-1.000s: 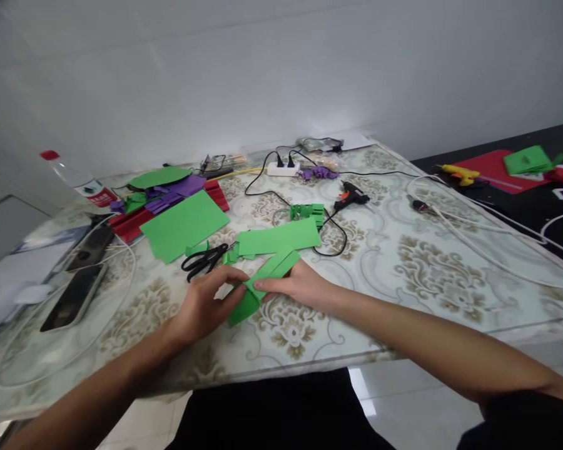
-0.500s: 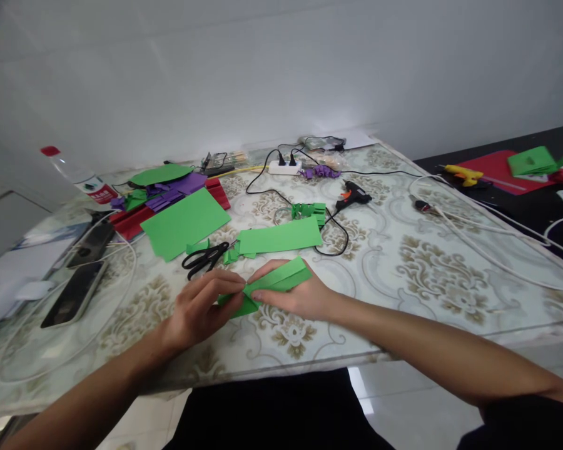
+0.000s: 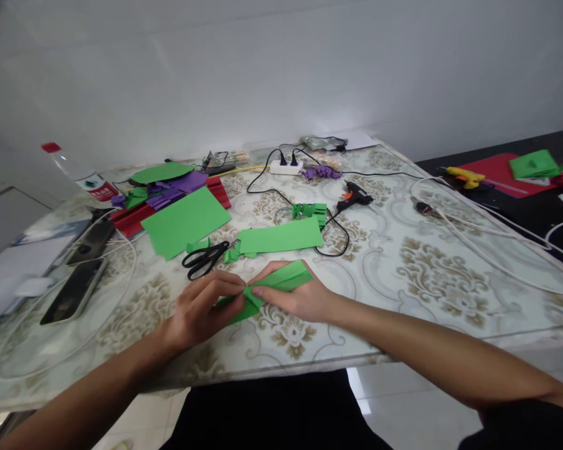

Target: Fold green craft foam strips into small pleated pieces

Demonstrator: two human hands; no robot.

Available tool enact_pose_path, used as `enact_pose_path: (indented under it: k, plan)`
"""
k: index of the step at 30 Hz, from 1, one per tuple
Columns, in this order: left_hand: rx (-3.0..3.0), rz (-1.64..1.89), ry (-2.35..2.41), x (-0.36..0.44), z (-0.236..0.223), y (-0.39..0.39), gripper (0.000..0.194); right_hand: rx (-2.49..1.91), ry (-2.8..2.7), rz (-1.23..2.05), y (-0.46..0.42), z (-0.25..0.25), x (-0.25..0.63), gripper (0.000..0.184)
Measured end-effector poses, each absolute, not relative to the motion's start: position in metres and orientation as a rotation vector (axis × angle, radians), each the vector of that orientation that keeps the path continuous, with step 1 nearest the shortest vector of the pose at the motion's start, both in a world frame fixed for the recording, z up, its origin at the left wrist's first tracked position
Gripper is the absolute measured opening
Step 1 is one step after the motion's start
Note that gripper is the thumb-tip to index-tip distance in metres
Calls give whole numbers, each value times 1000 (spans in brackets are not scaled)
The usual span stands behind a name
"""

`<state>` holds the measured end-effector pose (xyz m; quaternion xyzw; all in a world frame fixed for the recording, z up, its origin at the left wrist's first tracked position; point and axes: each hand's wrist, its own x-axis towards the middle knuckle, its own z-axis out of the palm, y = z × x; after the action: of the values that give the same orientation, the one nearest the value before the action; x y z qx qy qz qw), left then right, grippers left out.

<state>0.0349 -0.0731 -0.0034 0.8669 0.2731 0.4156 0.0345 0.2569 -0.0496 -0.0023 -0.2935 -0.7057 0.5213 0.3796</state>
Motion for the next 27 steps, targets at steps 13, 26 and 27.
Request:
enact_pose_path:
  k: [13, 26, 27]
  plan:
    - [1785, 888, 1009, 35, -4, -63, 18, -885, -1585, 1460, -38, -9, 253, 28]
    - [1546, 823, 1015, 38, 10, -59, 30, -924, -1474, 1393, -39, -7, 251, 32]
    - [1515, 800, 1030, 38, 10, -59, 30, -914, -1455, 1413, -38, -7, 251, 32]
